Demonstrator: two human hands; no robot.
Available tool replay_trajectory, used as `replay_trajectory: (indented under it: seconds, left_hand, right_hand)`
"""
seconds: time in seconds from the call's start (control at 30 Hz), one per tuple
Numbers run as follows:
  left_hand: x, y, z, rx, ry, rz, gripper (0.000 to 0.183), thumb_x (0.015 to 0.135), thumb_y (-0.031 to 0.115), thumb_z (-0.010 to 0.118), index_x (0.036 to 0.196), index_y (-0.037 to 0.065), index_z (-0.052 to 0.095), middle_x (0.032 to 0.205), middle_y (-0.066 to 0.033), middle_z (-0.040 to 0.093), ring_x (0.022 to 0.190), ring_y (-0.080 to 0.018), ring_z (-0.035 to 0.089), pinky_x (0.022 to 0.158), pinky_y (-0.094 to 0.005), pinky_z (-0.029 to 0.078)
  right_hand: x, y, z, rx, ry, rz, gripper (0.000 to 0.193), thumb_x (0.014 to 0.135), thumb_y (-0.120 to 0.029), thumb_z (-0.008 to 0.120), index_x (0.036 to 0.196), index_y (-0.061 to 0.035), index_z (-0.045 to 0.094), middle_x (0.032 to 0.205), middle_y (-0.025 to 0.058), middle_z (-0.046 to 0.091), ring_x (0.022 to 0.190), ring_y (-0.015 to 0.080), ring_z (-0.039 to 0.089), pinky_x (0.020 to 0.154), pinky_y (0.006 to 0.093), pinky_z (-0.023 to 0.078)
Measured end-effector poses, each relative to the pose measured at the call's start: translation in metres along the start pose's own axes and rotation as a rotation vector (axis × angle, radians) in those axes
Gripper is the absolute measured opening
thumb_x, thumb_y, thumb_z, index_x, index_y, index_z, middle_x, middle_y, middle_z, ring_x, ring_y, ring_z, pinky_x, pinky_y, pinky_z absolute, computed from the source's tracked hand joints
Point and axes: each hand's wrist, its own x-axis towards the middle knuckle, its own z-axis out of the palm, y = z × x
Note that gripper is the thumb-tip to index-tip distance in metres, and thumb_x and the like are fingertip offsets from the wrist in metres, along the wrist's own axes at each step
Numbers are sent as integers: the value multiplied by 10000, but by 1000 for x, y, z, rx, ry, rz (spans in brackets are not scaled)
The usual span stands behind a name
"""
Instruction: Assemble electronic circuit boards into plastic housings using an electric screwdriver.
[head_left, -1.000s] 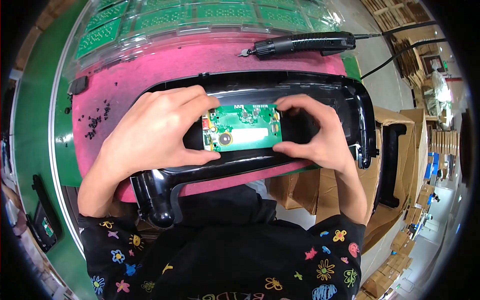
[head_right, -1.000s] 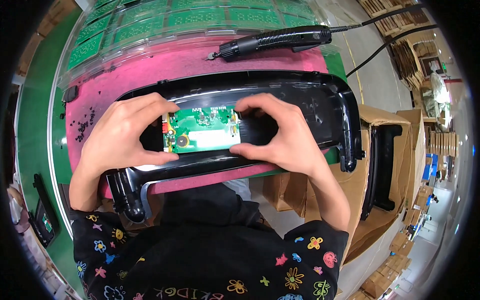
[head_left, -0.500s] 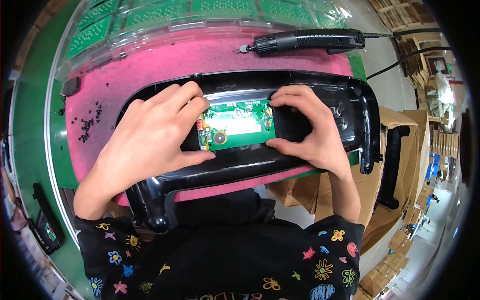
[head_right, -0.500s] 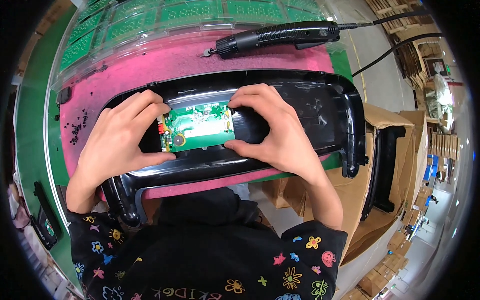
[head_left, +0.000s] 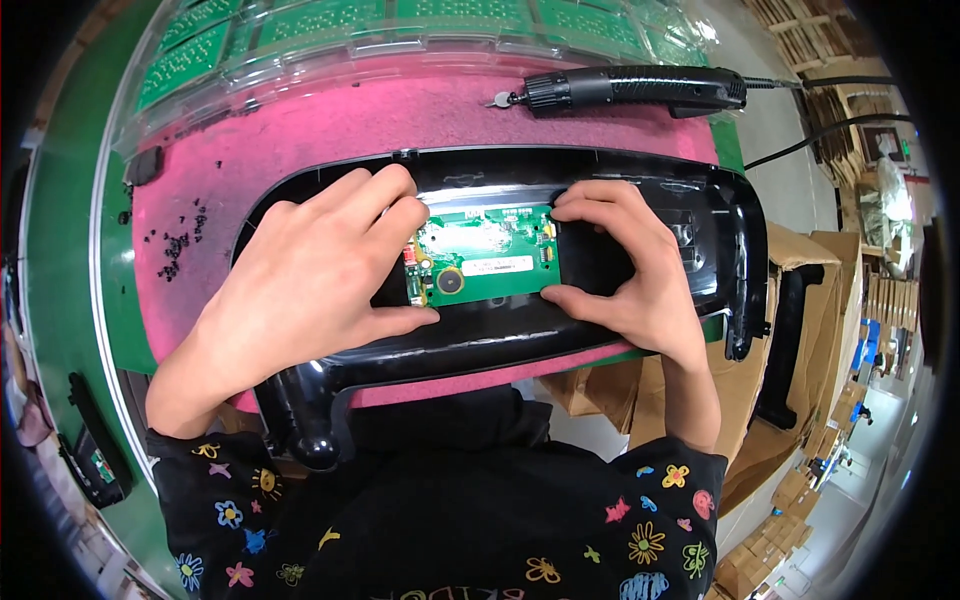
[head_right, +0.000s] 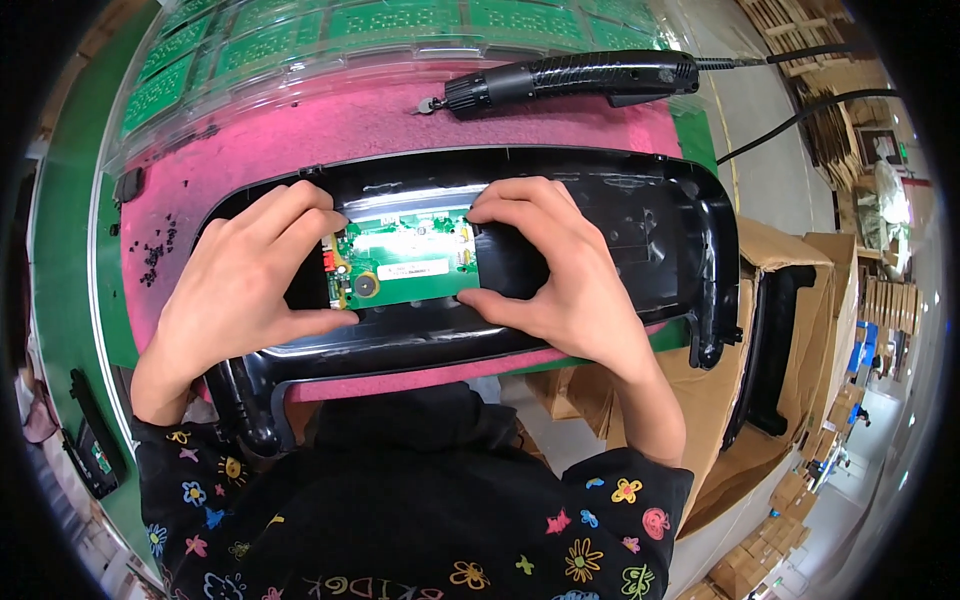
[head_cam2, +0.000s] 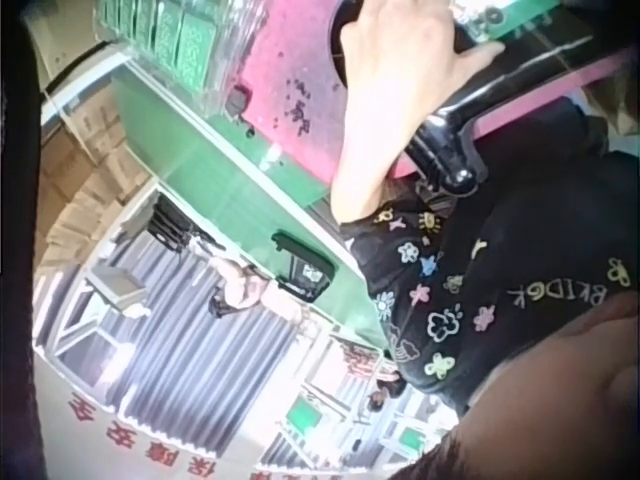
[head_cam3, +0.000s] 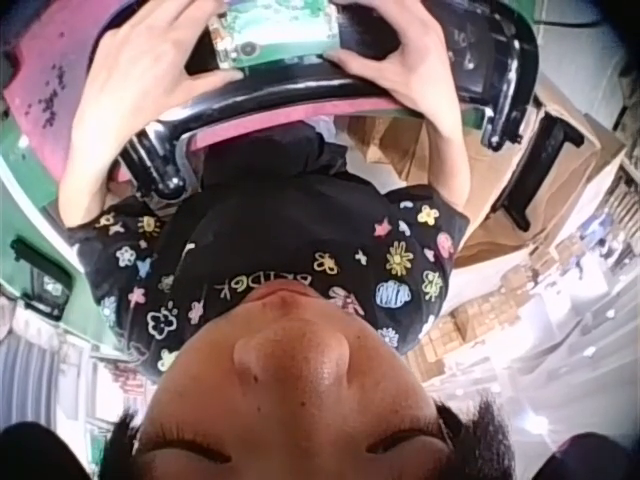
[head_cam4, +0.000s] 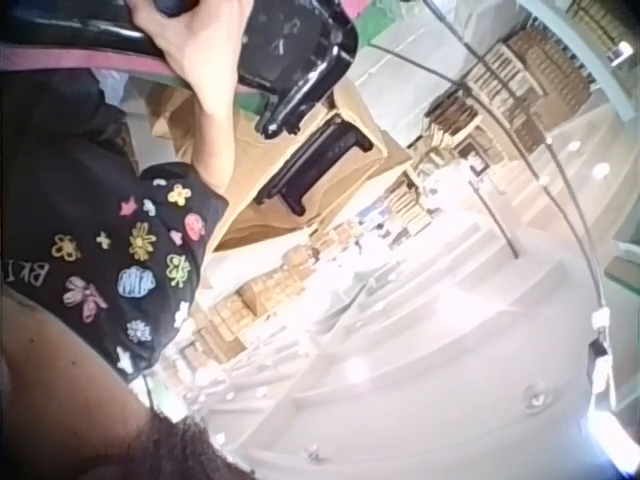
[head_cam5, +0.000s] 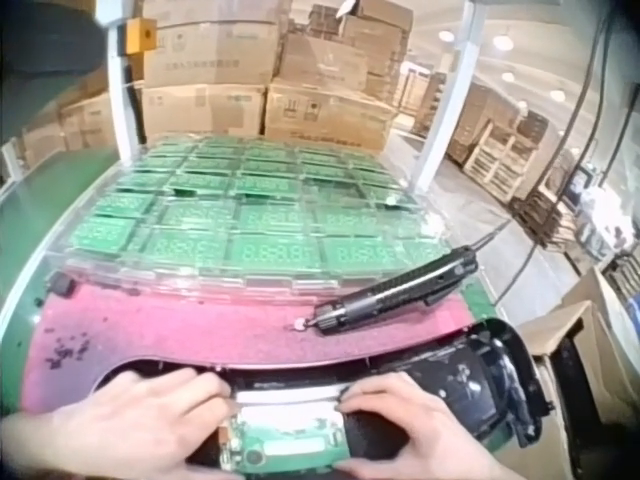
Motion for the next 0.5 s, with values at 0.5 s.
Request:
replay_trajectory:
  seconds: [0.5]
  left_hand:
    - [-2,-2,-1,46,-52,24,600,639,309,871,1081,38,570,1084,-41,538,969,-206,589,634,-327,505]
  right_hand:
    - [-2,-5,1,-69,-16,71,569,586,-69,828,1120,-26,637,1167,101,607,1049,241,603,870,328,475]
